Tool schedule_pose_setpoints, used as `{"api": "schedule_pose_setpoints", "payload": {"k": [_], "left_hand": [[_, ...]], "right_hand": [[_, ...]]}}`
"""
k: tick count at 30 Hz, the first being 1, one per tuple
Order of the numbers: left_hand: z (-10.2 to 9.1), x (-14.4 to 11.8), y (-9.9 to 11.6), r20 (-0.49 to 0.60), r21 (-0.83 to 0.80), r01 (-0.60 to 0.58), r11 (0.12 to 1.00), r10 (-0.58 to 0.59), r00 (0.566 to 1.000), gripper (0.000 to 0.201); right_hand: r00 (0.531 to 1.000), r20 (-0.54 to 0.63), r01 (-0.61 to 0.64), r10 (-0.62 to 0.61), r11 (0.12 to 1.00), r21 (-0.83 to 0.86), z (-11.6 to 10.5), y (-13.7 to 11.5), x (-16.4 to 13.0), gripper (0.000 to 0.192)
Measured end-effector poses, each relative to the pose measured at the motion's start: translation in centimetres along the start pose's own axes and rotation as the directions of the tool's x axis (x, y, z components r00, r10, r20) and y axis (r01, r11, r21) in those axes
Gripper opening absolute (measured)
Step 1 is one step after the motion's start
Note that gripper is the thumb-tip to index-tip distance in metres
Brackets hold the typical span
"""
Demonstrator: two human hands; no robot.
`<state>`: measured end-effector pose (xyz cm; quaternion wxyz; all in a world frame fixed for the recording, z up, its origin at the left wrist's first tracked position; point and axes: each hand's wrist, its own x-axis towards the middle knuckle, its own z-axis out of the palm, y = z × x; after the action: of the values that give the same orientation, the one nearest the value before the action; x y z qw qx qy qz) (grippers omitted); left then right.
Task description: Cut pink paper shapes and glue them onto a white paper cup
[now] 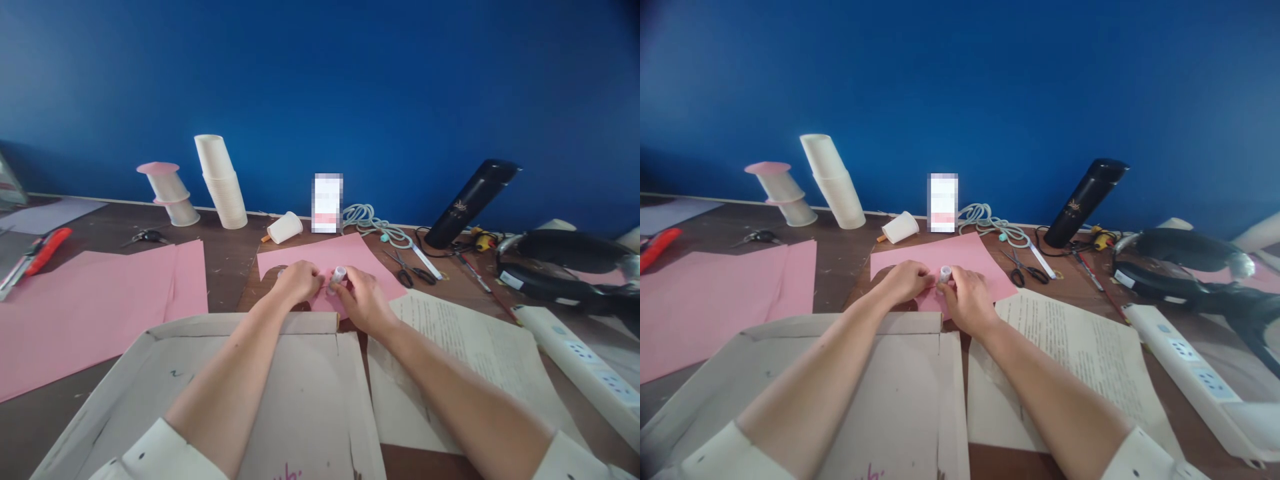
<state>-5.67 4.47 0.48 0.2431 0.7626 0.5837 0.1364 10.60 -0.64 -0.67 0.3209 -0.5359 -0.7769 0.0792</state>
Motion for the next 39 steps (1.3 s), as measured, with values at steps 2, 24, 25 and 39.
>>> {"api": "schedule_pose_setpoints", "payload": {"k": [2,24,25,39], "left_hand": [[-0.1,-0.1,0.0,0.011,-0.009,0.009,1.000,-0.008,1.000,0.029],[-0.2,-0.1,0.0,0.039,-0.041,-0.006,0.999,0.007,0.999,0.023],[-0.2,-0.1,0.1,0.039,-0.039,0.001,0.999,0.001,0.999,0.023],[-0.3,-0.2,0.3,0.024,-0.023,0.031,0.999,-0.031,0.999,0.029]], "right_hand": [[1.000,0.002,0.008,-0.008,1.000,-0.003,-0.1,-0.2,0.0,0.015],[0.995,0.072,0.069,-0.066,0.997,-0.038,-0.8,-1.4,-0.5,0.016],[0.996,0.059,0.062,-0.060,0.998,-0.031,-0.8,-1.3,-0.5,0.017],[1.000,-0.010,-0.020,0.021,0.998,0.059,0.4,0.2,0.1,0.018]]}}
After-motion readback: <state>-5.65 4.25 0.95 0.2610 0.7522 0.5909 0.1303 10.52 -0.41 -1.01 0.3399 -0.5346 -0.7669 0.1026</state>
